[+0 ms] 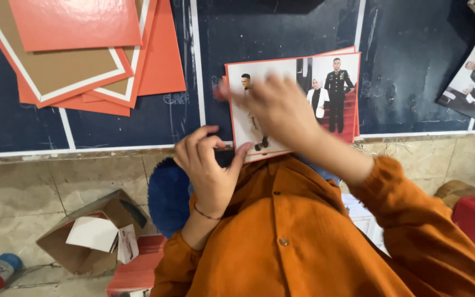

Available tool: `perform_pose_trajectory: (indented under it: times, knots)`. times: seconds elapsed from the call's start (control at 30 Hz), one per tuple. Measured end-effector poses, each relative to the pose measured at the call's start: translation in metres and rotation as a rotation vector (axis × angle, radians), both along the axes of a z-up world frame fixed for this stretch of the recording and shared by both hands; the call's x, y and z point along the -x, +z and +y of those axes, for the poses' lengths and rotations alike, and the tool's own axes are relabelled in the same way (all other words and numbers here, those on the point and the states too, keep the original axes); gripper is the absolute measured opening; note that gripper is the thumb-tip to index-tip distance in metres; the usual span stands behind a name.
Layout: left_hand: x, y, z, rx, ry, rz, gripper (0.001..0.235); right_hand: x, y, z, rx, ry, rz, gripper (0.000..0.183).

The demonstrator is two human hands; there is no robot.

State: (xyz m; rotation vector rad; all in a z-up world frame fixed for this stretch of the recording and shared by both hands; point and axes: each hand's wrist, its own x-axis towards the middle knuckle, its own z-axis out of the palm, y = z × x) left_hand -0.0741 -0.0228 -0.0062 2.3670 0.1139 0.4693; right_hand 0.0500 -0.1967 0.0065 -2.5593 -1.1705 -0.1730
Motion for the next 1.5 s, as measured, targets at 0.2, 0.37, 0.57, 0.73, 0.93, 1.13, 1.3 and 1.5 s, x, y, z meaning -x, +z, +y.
perform_pose_trajectory:
  times: [0.2, 0.37, 0.57, 0.73, 0.93, 1.13, 1.3, 1.5]
  knots:
    - [0.0, 0.006, 0.005, 0.03, -0.035, -0.055, 0.051, -0.037, -0.015, 0.012, 0.061, -0.04, -0.185, 0.049]
    - [-0.01, 0.024, 0.016, 0.414, -0.042, -0.193, 0.025, 0.065, -0.009, -0.008, 0.171, 0.171, -0.051, 0.066]
    - [-0.037, 0.025, 0.017, 0.018, -0.418, 0.005, 0.055, 0.123, 0.028, -0.064, -0.075, 0.2, 0.072, 0.043]
    - [-0.037, 0.007, 0.001, -0.36, -0.555, 0.171, 0.141, 0.131, 0.006, -0.115, -0.239, -0.36, 0.057, 0.034]
    - [-0.036, 0.016, 0.006, -0.406, -0.515, -0.055, 0.078, 0.119, 0.003, -0.127, -0.388, -0.54, 0.062, 0.045]
    - [-0.055, 0.017, -0.019, -0.439, -0.706, -0.12, 0.063, 0.1, 0.015, -0.093, -0.374, -0.596, 0.137, 0.043]
    - [-0.088, 0.001, -0.054, -0.391, -0.901, -0.333, 0.032, 0.092, 0.001, -0.092, -0.369, -0.698, 0.119, 0.037]
    - [-0.077, 0.032, -0.042, -0.127, -0.816, -0.461, 0.054, 0.091, 0.005, -0.087, -0.329, -0.706, 0.068, 0.045]
